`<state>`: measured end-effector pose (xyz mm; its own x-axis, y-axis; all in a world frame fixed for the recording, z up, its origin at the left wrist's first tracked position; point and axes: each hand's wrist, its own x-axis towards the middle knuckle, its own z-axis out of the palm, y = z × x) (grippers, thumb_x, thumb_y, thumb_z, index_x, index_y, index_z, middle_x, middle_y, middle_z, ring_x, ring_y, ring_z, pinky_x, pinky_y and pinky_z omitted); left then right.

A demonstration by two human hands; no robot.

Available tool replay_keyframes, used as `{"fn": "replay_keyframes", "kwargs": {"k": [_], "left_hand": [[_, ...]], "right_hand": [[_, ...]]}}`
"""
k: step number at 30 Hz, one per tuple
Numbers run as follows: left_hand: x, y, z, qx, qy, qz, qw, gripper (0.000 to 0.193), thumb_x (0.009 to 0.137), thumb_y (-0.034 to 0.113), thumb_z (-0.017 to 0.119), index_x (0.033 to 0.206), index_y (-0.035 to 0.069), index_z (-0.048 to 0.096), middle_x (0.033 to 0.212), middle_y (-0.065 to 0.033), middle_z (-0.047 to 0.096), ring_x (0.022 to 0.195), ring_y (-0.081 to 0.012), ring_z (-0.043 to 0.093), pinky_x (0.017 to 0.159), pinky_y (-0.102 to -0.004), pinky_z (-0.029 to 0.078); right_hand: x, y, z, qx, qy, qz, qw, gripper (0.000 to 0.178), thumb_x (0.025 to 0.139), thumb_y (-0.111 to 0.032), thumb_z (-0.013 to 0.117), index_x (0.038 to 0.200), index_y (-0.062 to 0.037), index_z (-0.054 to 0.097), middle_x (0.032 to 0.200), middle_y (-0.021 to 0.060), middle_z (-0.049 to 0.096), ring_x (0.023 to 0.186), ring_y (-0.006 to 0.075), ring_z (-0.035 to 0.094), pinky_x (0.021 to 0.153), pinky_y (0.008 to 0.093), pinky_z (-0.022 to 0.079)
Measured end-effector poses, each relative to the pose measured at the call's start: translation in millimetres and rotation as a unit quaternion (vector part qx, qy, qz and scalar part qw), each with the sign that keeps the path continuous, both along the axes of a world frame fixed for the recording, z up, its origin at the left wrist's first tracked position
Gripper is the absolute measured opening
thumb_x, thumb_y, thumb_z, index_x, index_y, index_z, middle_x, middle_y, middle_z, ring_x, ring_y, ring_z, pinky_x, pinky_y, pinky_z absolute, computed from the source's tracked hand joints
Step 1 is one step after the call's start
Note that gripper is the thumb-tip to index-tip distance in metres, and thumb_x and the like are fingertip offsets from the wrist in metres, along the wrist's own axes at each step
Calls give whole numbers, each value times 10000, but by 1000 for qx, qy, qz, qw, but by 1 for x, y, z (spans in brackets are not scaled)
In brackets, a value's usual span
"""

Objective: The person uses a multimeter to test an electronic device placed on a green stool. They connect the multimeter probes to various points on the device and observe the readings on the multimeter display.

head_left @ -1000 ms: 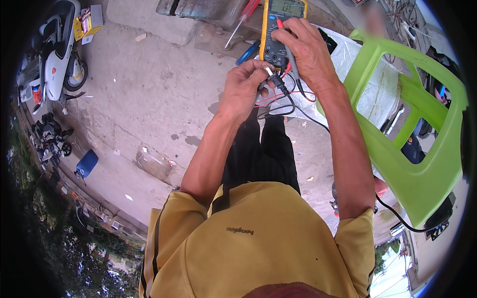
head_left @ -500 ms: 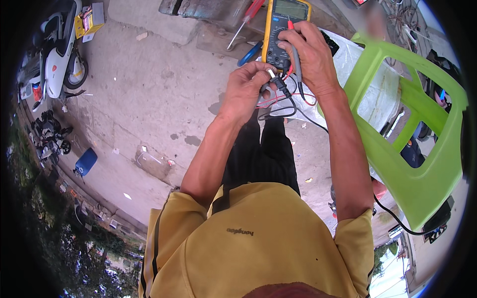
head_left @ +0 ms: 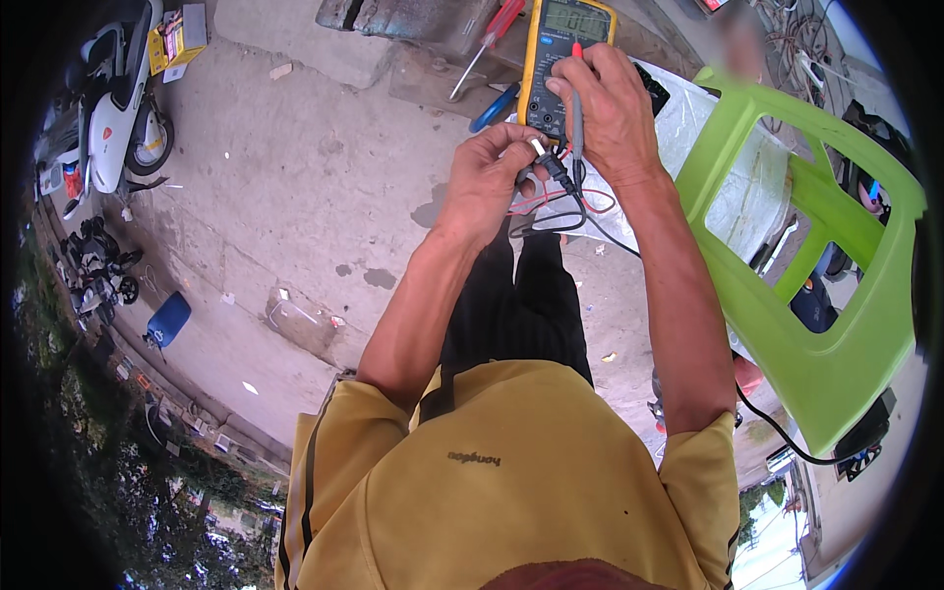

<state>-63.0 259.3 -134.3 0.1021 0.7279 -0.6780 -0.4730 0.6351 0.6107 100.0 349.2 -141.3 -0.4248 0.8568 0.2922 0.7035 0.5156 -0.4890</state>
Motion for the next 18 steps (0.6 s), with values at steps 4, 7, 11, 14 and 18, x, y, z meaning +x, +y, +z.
{"fn": "replay_keyframes", "kwargs": {"k": [4, 7, 11, 14, 18], "left_hand": [[1, -1, 0, 2, 3, -3, 1000, 127, 1001, 80, 596, 1048, -15, 667, 939, -67, 685, 755, -109, 609, 600, -250, 468], [1, -4, 6, 1, 19, -3, 1000, 133, 1000, 82, 599, 1053, -16, 671, 949, -62, 688, 771, -107, 611, 602, -251, 470], [2, -16, 24, 7, 91, 1, 996, 141, 997, 84, 615, 1059, -17, 691, 987, -54, 700, 788, -99, 616, 619, -249, 485], [0, -30, 43, 26, 136, -5, 990, 137, 997, 77, 625, 1056, -18, 703, 1021, -56, 708, 778, -92, 612, 632, -245, 494], [-6, -45, 67, 54, 86, -18, 995, 128, 1001, 64, 625, 1054, -24, 703, 1038, -72, 711, 758, -90, 605, 631, -242, 496]], "right_hand": [[2, -2, 1, -5, 6, 5, 1000, 204, 848, -154, 760, 1012, -86, 660, 933, 95, 540, 917, 324, 587, 796, 457, 489], [4, -9, 17, -9, 12, 2, 1000, 303, 861, -163, 765, 1144, -87, 687, 964, 103, 557, 915, 312, 592, 804, 428, 495], [13, -43, 53, -148, 138, -37, 979, 419, 895, -200, 758, 1295, -98, 681, 994, 113, 577, 897, 282, 617, 818, 376, 506], [16, -81, 76, -306, 310, -113, 893, 359, 973, -168, 693, 1298, -19, 659, 1110, 108, 669, 1003, 197, 661, 897, 334, 519], [12, -126, 101, -432, 466, -158, 755, 262, 992, -83, 655, 1216, 51, 632, 1111, 136, 709, 1014, 168, 678, 918, 322, 550]]}}
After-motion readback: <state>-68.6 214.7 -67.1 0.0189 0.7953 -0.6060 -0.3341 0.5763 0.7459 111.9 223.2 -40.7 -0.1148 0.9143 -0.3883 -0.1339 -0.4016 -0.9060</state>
